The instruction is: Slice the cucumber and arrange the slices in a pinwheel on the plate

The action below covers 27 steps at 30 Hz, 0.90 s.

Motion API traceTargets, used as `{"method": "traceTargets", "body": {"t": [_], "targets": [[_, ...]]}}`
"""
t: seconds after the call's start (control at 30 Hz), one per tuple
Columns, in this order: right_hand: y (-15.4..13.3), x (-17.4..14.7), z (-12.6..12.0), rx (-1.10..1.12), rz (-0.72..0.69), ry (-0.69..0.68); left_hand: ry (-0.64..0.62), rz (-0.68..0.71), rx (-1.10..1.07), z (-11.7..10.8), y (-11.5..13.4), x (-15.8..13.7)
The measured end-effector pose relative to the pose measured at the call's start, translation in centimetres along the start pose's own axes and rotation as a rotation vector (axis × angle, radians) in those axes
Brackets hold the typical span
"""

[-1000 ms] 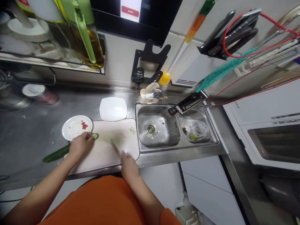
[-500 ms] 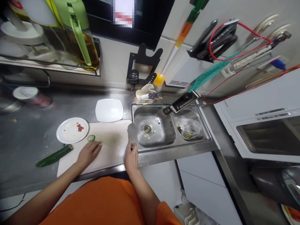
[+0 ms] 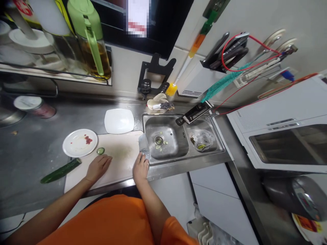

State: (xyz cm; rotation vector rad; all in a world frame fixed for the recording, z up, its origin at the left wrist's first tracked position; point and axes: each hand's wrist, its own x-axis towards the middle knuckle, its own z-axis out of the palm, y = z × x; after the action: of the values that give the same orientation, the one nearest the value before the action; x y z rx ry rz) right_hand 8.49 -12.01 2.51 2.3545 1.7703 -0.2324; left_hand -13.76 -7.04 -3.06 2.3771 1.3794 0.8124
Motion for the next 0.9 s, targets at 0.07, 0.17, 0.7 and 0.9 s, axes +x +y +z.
{"method": "traceTargets", "body": {"t": [0.07,0.17,0.7,0.9], "targets": [[0.0,0.0,-0.2,0.014,0.002,-0.012,-0.018,-0.024,-0.008,0.0,0.0,0.0],[0.1,0.1,-0.8,0.054,0.001,-0.051,-0.066,-0.089,-0.024,0.0,0.1,0.1],[1.2,9.5,-6.9,0.276,-0.146,-0.05,-0.007,-0.638,0.03,-2.7,1.7,10.9],[-2.7,19.4,-8.8,0.339,-0.066,-0.204,-0.288,-0.91,0.152,-1.7,-2.4,18.2]]}}
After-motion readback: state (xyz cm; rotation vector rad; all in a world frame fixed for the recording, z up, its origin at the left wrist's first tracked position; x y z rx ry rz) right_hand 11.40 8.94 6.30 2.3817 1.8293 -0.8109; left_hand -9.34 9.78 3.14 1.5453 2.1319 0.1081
